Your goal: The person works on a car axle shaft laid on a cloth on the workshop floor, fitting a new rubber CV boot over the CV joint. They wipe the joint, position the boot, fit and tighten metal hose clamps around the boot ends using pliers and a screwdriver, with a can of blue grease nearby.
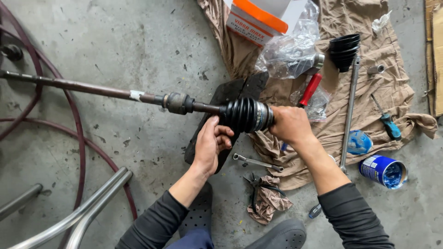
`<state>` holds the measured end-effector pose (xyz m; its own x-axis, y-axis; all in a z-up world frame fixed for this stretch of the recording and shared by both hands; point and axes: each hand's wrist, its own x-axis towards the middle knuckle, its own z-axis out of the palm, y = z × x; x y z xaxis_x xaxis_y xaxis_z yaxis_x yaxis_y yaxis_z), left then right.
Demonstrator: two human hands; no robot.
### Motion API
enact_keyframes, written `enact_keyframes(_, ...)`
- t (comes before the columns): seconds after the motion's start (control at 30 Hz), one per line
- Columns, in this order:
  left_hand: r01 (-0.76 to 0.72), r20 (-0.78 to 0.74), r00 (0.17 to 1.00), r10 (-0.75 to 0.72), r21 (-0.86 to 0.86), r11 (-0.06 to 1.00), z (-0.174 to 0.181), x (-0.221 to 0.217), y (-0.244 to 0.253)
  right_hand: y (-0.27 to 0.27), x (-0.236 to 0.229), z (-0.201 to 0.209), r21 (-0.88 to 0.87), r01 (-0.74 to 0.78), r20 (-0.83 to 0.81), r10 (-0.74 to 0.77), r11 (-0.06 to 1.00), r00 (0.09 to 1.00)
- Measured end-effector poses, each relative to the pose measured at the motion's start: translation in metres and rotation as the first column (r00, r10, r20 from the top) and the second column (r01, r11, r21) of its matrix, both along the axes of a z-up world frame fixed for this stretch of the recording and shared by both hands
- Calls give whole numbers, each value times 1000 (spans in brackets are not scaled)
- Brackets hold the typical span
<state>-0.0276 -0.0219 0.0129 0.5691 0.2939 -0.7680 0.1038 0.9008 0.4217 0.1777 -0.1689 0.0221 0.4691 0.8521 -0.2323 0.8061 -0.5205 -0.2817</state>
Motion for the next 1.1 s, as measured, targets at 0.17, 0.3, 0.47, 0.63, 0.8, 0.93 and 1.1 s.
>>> enact_keyframes(0.17,56,11,998,-58,141,988,-8,-13,-6,-9,-2,6,16,7,-56,-6,1000,998)
enact_keyframes(0.3,51,-22,999,-48,200,978,-15,-21,-7,-12,-4,18,108,-29,-117,42,994,992)
enact_keyframes(0.47,74,-58,997,-59,308,949,-13,-30,-16,-33,-1,40,198,-83,-41,93,977,995)
enact_keyframes(0.63,-23,76,997,-29,605,796,-2,-47,-45,-114,-13,48,402,-91,114,49,911,992)
enact_keyframes(0.8,169,90,786,-612,920,353,-10,-48,-86,-199,-119,36,-41,-53,-343,36,998,939)
enact_keyframes(0.93,460,-147,490,-859,881,112,16,-19,-114,-236,-185,0,-37,-149,-106,145,988,984)
enact_keyframes(1.1,511,-79,317,-945,854,100,8,-33,-133,-262,-174,23,-60,590,-562,-516,805,647)
